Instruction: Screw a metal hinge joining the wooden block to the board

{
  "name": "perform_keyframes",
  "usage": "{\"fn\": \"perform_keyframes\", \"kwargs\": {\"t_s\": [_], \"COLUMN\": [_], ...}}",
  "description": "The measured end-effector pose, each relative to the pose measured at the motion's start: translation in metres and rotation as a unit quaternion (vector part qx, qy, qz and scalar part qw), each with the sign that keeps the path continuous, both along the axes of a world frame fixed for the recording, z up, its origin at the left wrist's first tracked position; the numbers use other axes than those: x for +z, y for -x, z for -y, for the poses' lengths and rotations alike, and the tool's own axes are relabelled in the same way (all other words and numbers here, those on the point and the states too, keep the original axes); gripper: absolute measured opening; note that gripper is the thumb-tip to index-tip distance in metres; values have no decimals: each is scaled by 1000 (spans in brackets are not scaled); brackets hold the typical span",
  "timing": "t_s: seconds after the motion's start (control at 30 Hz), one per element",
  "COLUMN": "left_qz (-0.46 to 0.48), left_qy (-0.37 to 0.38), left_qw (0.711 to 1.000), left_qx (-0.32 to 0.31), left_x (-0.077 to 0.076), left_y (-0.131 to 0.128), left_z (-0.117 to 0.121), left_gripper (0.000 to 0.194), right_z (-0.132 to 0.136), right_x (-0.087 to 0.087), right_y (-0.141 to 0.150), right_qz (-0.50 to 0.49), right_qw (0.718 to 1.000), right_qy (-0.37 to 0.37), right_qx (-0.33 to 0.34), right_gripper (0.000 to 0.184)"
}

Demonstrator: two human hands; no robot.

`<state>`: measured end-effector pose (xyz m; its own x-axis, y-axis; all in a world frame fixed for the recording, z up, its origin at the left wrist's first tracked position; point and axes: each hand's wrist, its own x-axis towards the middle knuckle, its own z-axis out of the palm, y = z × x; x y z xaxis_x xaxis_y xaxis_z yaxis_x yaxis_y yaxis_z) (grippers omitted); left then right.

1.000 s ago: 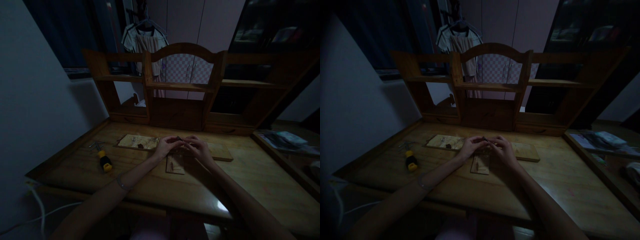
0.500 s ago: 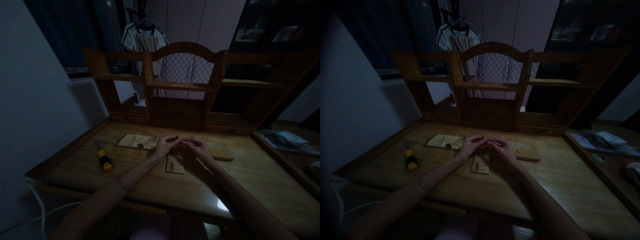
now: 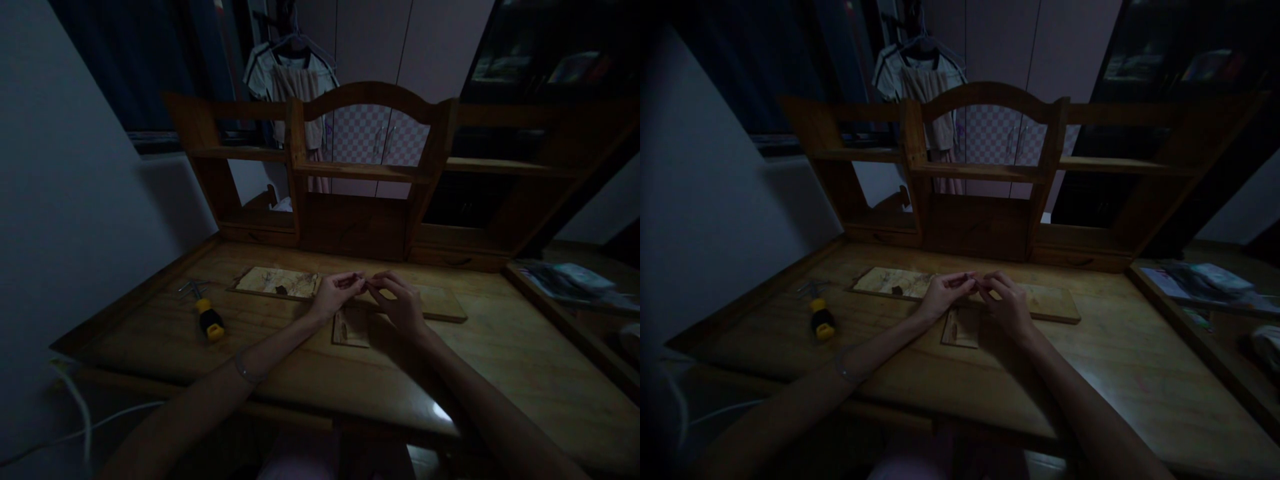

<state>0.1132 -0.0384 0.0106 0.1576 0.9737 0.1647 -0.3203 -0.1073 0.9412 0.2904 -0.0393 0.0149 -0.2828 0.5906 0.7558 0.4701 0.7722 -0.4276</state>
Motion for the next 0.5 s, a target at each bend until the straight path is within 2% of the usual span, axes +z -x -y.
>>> {"fn": "perform_keyframes", "kwargs": {"t_s": [0.17,0.5], "left_qz": [9,3], "left_qy": [0,-15], "left_qw": [1000,1000], "left_qx": [-25,-26], "left_x": [2,0], "left_y": [2,3], "left_z": [1,-1], "left_gripper": [56,56], "right_z": [-1,0], "right_x": [0,2], "right_y": [0,0], "right_qz": [9,5], "right_qw": [1000,1000], "right_qy": [-4,-13], "right_qx": [-6,3], "right_gripper": [11,10]}}
